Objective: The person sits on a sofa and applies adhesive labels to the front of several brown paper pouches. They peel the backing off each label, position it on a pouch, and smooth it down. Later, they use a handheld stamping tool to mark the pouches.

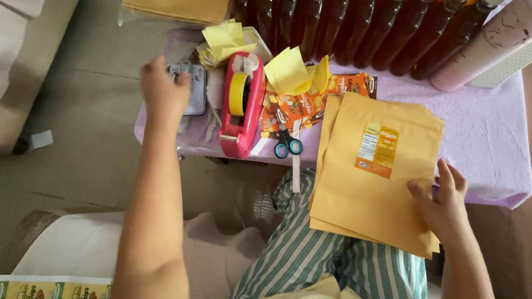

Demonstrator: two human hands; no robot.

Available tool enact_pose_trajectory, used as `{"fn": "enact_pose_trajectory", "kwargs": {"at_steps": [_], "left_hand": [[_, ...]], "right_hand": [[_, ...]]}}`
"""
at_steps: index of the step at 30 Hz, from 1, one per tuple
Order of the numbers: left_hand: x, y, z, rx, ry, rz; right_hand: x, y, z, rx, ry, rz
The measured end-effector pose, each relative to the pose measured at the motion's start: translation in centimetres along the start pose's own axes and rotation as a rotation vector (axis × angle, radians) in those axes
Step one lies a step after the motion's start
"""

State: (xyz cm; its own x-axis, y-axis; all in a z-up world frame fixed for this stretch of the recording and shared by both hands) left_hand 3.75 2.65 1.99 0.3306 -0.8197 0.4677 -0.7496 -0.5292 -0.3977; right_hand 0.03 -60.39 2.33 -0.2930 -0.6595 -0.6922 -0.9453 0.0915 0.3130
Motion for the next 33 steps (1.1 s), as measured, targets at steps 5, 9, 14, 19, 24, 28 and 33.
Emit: {"fn": "enact_pose_trajectory", "kwargs": {"at_steps": [5, 9, 14, 19, 24, 28, 33], "left_hand": [[7.9, 1.4, -2.9, -0.705, -0.241, -0.351], [8.9, 1.5, -3.1, -0.792, -0.372, -0.422], [7.2, 1.4, -2.7, -0.7, -0.283, -0.439], [6.6, 2.4, -4.8, -0.607, -0.086, -0.457], [10.8, 3.3, -10.3, -0.412, 0.091, -0.308], [15.4, 4.5, -11.2, -0.286, 0.199, -0.046], [24.2, 6.4, -10.7, -0.445, 0.318, 0.355]], "right_hand": [[-1.1, 1.6, 0.0, 0.06, -0.122, -0.139], [-3.0, 3.9, -0.5, 0.134, -0.207, -0.014], [-3.7, 4.9, -0.8, 0.164, -0.257, -0.007], [-1.7, 4.2, -0.7, 0.165, -0.236, 0.012], [0.0, 3.4, -0.1, 0.061, -0.178, 0.202], [-0.8, 3.5, -0.1, 0.018, -0.136, 0.22], [-0.4, 3.2, -0.3, 0.019, -0.146, 0.192]]}}
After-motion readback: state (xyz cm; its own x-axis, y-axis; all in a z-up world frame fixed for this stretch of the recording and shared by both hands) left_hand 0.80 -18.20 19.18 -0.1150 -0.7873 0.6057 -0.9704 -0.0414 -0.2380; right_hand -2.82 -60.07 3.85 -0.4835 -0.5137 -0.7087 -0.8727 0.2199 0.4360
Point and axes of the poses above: each hand's wrist, its own y-axis away from the middle knuckle, its own z-axis out of the palm, x = y × z, the point moved 5 cm from there along -y, towards the middle knuckle, and after that the axes turned 4 degrees about -y, right-handed, at the moved point
